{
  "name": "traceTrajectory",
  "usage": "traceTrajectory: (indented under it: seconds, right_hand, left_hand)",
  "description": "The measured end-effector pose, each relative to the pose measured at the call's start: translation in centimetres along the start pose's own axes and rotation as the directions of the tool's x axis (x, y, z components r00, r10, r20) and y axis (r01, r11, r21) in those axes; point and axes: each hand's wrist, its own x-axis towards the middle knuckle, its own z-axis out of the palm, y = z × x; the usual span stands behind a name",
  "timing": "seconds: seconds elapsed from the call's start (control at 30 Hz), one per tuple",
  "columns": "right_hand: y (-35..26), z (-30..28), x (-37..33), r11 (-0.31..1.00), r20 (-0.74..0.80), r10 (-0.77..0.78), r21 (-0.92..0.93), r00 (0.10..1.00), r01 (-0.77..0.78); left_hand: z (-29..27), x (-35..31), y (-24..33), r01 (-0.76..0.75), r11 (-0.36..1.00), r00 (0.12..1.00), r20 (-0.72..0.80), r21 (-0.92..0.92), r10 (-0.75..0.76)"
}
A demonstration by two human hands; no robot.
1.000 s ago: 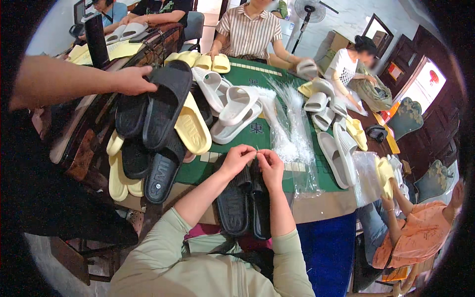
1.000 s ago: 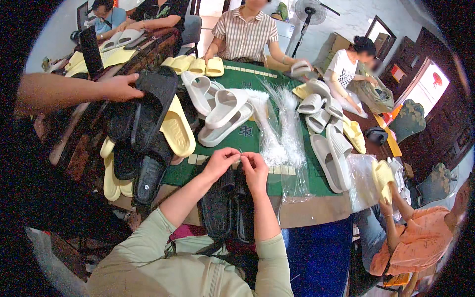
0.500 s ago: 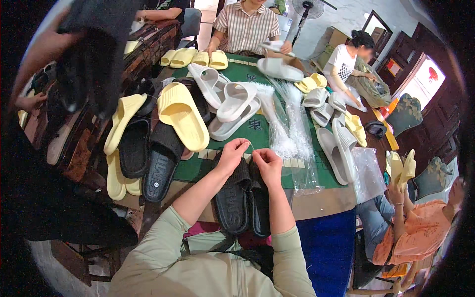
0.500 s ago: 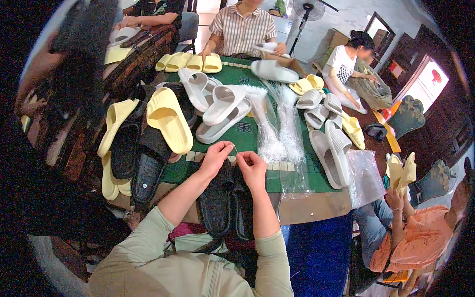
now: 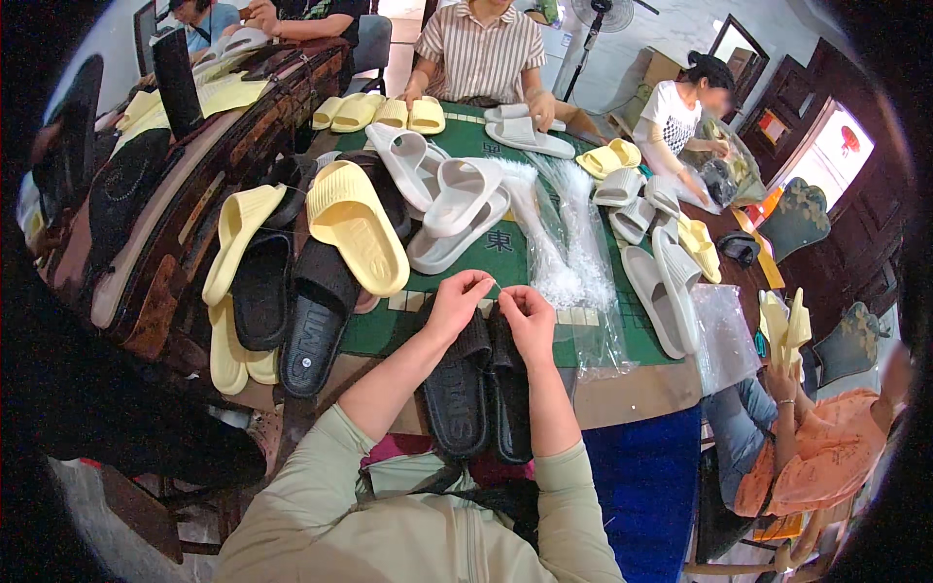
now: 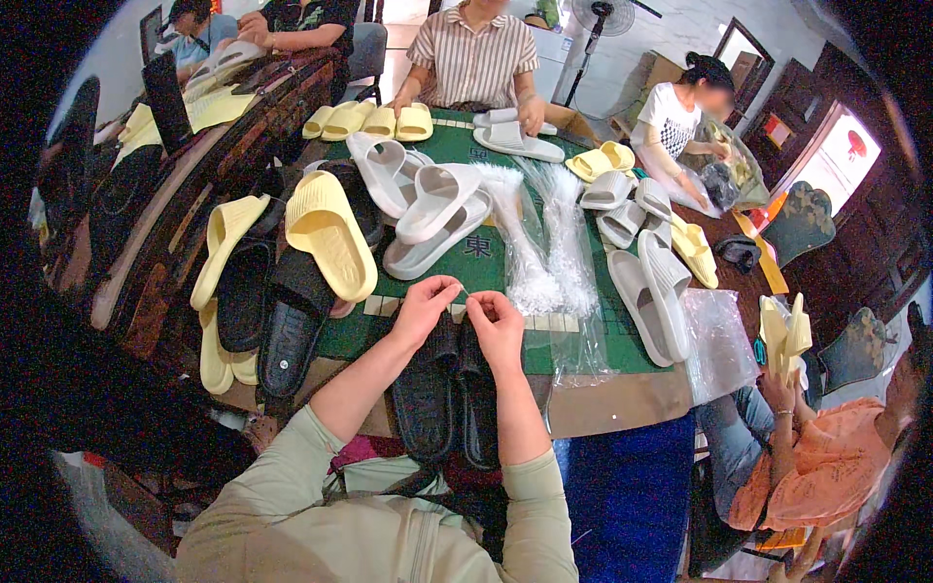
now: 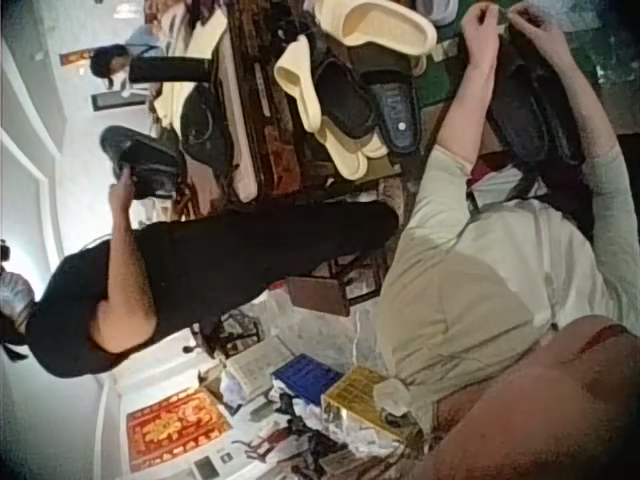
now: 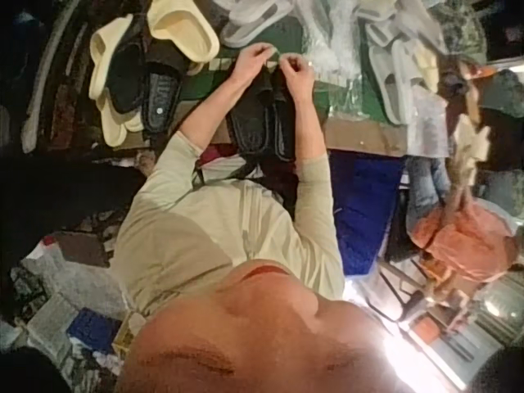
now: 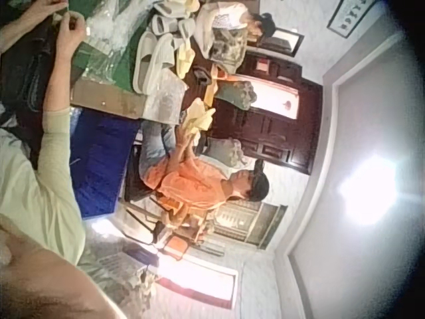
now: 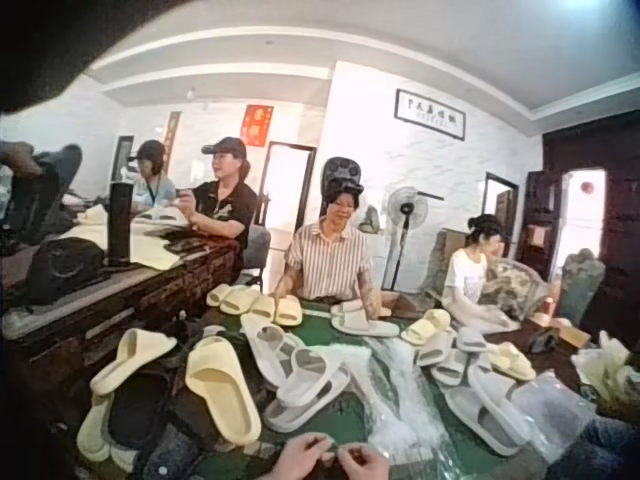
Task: The person connects pairs of slippers together by threading and fastening plastic tag fasteners through them by hand.
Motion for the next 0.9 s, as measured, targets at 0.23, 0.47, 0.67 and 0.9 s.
traceTrajectory:
  seconds: [0.23,0.47,0.67,0.9]
  right_hand:
    - [-0.4,1.4,1.1,0.999,0.005,-0.023,-0.044,1.000,0.023]
    - [0.6,-1.5,-0.2,0.996,-0.001,-0.071,-0.063,0.997,0.071]
    - [1.6,-0.6,-0.7,0.995,-0.011,-0.087,-0.056,0.996,0.087]
    - [0.6,0.7,0.2,0.996,0.011,-0.075,-0.044,0.997,0.076]
  left_hand:
    - [-1.2,0.9,1.1,-0.061,0.983,0.998,-0.010,0.173,0.064]
    - [0.9,0.0,-1.6,-0.101,0.946,0.993,0.087,0.307,0.077]
    - [0.5,-1.3,-0.8,-0.100,0.903,0.995,0.065,0.418,0.080]
    - [-0.4,-0.1,-1.1,-0.214,0.818,0.970,0.015,0.535,0.244]
